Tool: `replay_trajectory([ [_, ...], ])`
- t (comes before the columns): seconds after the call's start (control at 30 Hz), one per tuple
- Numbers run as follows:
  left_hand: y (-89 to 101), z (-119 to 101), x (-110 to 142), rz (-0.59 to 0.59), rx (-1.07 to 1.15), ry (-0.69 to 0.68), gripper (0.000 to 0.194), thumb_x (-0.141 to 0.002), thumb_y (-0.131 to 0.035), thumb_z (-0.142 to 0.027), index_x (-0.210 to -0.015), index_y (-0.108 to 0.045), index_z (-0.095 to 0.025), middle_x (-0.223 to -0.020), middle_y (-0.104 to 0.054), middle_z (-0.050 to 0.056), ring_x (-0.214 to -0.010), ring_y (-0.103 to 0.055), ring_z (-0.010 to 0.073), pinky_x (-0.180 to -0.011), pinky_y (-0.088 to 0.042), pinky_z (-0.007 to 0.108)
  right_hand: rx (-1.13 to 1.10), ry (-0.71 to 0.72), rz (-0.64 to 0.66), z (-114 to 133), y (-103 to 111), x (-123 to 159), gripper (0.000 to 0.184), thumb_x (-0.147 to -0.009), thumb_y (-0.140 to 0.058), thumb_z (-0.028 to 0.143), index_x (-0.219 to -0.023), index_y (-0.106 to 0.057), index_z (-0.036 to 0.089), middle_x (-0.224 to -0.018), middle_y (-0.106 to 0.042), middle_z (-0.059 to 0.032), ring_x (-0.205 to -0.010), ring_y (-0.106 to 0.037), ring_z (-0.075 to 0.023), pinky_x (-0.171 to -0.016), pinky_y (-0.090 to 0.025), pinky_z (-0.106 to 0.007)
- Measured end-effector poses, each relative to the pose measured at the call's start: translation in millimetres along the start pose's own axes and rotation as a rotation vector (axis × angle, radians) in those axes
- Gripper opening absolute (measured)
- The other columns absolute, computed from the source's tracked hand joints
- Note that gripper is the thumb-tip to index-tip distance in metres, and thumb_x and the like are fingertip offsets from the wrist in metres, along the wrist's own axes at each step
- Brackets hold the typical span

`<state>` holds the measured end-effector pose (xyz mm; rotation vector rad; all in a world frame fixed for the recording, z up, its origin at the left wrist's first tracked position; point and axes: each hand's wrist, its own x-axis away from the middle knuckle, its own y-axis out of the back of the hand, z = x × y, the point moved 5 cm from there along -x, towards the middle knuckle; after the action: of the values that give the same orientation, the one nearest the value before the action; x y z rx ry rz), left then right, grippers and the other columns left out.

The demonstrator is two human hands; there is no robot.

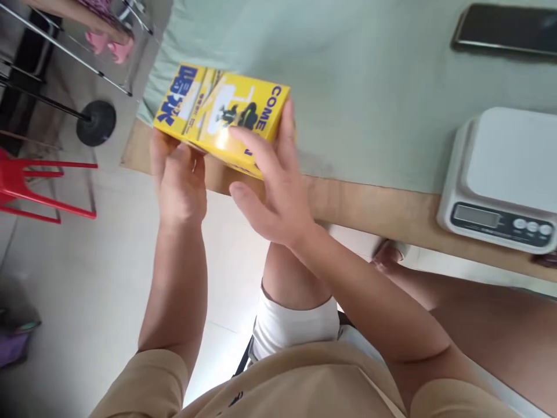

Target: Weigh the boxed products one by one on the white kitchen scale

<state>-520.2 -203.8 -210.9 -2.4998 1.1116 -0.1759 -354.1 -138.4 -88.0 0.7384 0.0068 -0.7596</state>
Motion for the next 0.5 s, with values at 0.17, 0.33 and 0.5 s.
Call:
replay_trajectory([
  [0.17,64.6,22,-3,-0.076,-0.031,0.02,0.059,-0.075,-0.084,-0.063,-0.125,-0.063,-0.039,-0.137,-0.063,-0.002,-0.138,-0.054,0.0287,-0.124,-0.043,0.052,0.009,-0.057,0.109,-18,-60,-7,0.047,-0.097,-0.058,0.035,-0.143,-0.052,0.028,-0.178,-0.017,-0.0127,-0.171,-0.011,-0.0319,-0.134,-0.035,-0.065],
  [0.33,127.9,42,-18,-0.132,-0.077,0.058,0.083,-0.057,-0.093,-0.069,-0.123,-0.054,-0.036,-0.127,-0.067,-0.016,-0.136,-0.055,0.0245,-0.129,-0.043,0.057,-0.001,-0.089,0.234,-18,-95,-28,0.044,-0.093,-0.064,0.037,-0.137,-0.058,0.034,-0.176,-0.029,-0.0037,-0.169,-0.02,-0.0264,-0.134,-0.04,-0.053],
  [0.5,161.3,45,-22,-0.196,-0.155,0.065,0.09,-0.056,-0.09,-0.074,-0.125,-0.047,-0.035,-0.126,-0.068,-0.019,-0.136,-0.06,0.0232,-0.119,-0.052,0.05,-0.155,-0.052,0.143,-28,-132,-35,0.044,-0.092,-0.056,0.058,-0.135,-0.059,0.047,-0.174,-0.029,0.0174,-0.169,-0.018,-0.0245,-0.128,-0.043,-0.044],
])
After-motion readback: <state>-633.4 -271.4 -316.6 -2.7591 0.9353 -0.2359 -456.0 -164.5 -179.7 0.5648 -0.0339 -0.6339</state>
